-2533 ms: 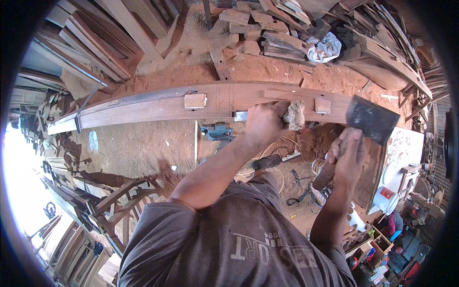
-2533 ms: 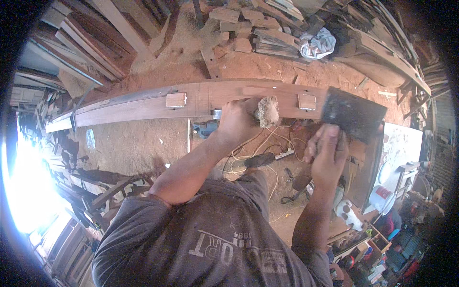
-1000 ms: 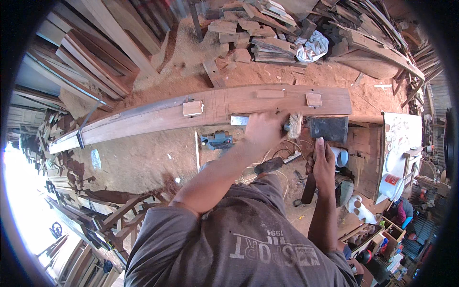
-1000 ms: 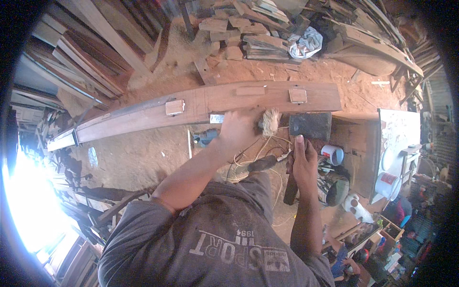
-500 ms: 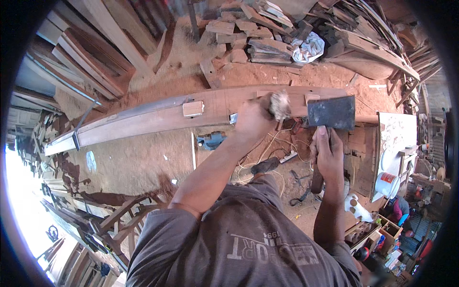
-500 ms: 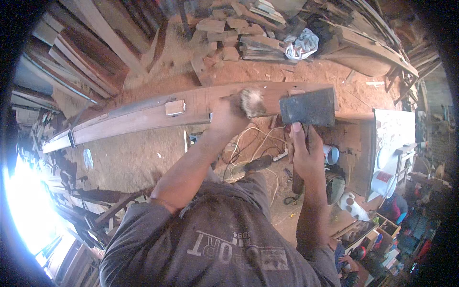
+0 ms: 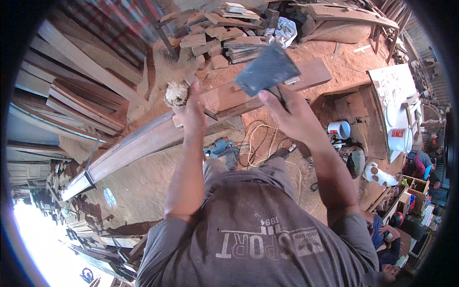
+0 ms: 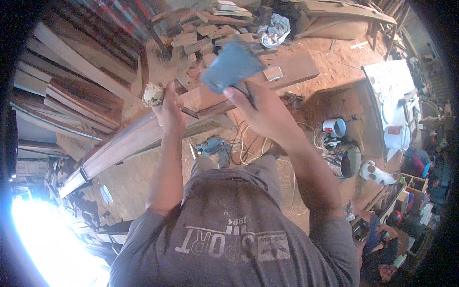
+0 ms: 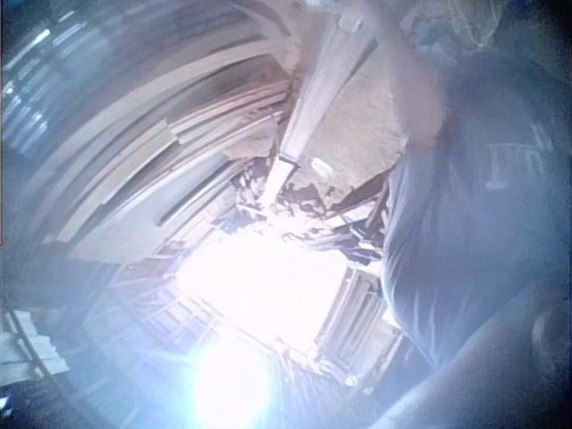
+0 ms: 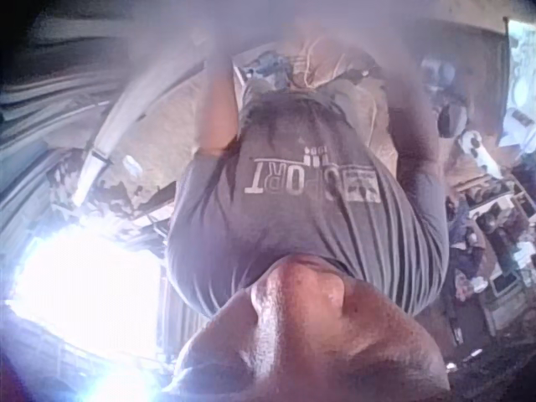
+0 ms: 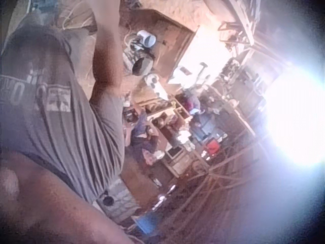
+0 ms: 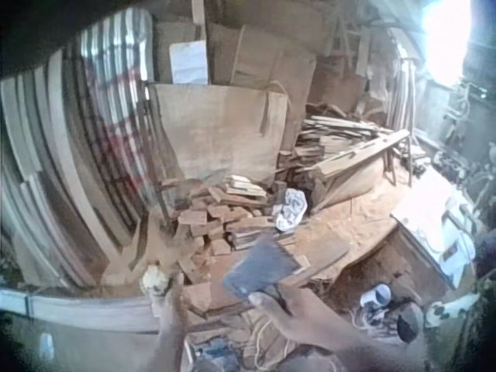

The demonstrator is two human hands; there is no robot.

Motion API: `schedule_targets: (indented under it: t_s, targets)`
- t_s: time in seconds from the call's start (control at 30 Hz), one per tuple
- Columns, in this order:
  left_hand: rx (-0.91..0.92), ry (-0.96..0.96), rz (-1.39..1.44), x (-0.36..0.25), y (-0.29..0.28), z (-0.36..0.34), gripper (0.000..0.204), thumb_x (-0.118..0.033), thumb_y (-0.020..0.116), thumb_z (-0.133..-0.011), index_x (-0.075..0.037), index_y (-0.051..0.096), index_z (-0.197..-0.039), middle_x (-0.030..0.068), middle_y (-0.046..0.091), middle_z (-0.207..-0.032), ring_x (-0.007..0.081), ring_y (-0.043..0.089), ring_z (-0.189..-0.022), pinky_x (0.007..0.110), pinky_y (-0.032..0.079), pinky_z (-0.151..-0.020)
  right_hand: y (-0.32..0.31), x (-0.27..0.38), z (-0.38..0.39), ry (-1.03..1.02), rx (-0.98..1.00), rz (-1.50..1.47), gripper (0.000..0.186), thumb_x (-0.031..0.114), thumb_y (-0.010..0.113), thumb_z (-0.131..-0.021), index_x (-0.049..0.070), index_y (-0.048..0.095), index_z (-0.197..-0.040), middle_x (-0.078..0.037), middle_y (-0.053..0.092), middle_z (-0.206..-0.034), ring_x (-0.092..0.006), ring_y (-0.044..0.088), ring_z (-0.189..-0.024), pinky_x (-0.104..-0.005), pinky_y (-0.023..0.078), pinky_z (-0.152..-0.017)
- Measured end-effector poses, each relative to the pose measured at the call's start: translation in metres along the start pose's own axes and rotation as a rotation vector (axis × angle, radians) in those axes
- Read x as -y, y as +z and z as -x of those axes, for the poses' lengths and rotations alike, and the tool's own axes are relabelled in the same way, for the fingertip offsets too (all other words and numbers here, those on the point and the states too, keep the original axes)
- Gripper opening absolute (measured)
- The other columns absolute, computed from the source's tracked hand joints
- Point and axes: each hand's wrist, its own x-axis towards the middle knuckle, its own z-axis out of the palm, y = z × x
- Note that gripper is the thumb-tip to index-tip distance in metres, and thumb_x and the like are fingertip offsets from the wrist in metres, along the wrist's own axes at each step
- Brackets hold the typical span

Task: The person smooths a long wooden plank with a hand plane, then uses a power sander to further smooth the surface. They apply glue to a small wooden block and attach it to the plank, followed by additional hand planing to refine the joint.

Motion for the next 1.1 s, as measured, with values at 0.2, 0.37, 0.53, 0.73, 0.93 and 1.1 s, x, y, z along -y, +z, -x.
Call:
schedule_targets:
  t_s: [0.2, 0.37, 0.53, 0.73, 0.93, 1.1]
  targets:
    - [0.318, 0.215, -0.270, 0.016, 0.094, 0.038, 0.017, -0.016, 0.078, -0.101, -0.006, 0.067, -0.109, 0.0012, 0.068, -0.099, 0.0143, 0.064, -0.093, 0.033, 0.052, -0.082, -0.007, -0.034, 0.049, 0.346, -0.213, -0.314, 0.036, 0.043, 0.056, -0.114, 0.013, 0.057, -0.094, 0.004, 0.050, -0.068, -0.0060, 0.045, -0.053, -0.0254, 0.036, -0.046]
    - [0.581, -0.118, 0.254, 0.053, 0.146, 0.077, 0.040, -0.013, 0.083, -0.087, -0.005, 0.069, -0.124, 0.0102, 0.077, -0.107, 0.0272, 0.074, -0.099, 0.045, 0.058, -0.086, -0.036, -0.042, 0.080, 0.474, -0.441, -0.344, 0.036, 0.043, 0.055, -0.114, 0.011, 0.061, -0.098, 0.005, 0.051, -0.071, -0.0066, 0.046, -0.055, -0.0261, 0.039, -0.049]
    - [0.685, 0.313, -0.656, -0.015, 0.129, 0.084, 0.053, -0.026, 0.086, -0.077, -0.013, 0.072, -0.126, 0.0137, 0.079, -0.104, 0.0391, 0.076, -0.094, 0.052, 0.061, -0.082, -0.054, -0.058, 0.108, 0.610, -0.531, -0.372, 0.044, 0.051, 0.052, -0.113, 0.011, 0.061, -0.099, 0.002, 0.053, -0.065, -0.0100, 0.047, -0.047, -0.0273, 0.039, -0.043]
    - [0.678, 0.243, -0.793, 0.009, 0.142, 0.072, 0.054, -0.029, 0.083, -0.081, -0.020, 0.069, -0.132, 0.0175, 0.077, -0.100, 0.0426, 0.074, -0.092, 0.056, 0.058, -0.081, -0.059, -0.069, 0.102, 0.659, -0.496, -0.355, 0.044, 0.052, 0.050, -0.114, 0.012, 0.058, -0.099, 0.002, 0.049, -0.062, -0.0111, 0.044, -0.045, -0.0279, 0.036, -0.042]
    - [0.645, 0.198, -0.912, 0.014, 0.152, 0.064, 0.038, -0.028, 0.079, -0.082, -0.013, 0.074, -0.116, 0.0182, 0.077, -0.093, 0.0425, 0.074, -0.089, 0.055, 0.059, -0.080, -0.081, -0.064, 0.085, 0.626, -0.443, -0.336, 0.041, 0.049, 0.051, -0.114, 0.010, 0.061, -0.103, 0.000, 0.054, -0.073, -0.0105, 0.051, -0.057, -0.0275, 0.042, -0.051]
    - [0.592, 0.201, -0.923, 0.022, 0.154, 0.056, 0.042, -0.034, 0.078, -0.083, -0.014, 0.072, -0.119, 0.0182, 0.078, -0.088, 0.0405, 0.077, -0.085, 0.055, 0.061, -0.078, -0.061, -0.081, 0.045, 0.472, -0.434, -0.228, 0.034, 0.038, 0.054, -0.115, 0.006, 0.065, -0.108, 0.000, 0.056, -0.079, -0.0081, 0.053, -0.072, -0.0270, 0.044, -0.062]
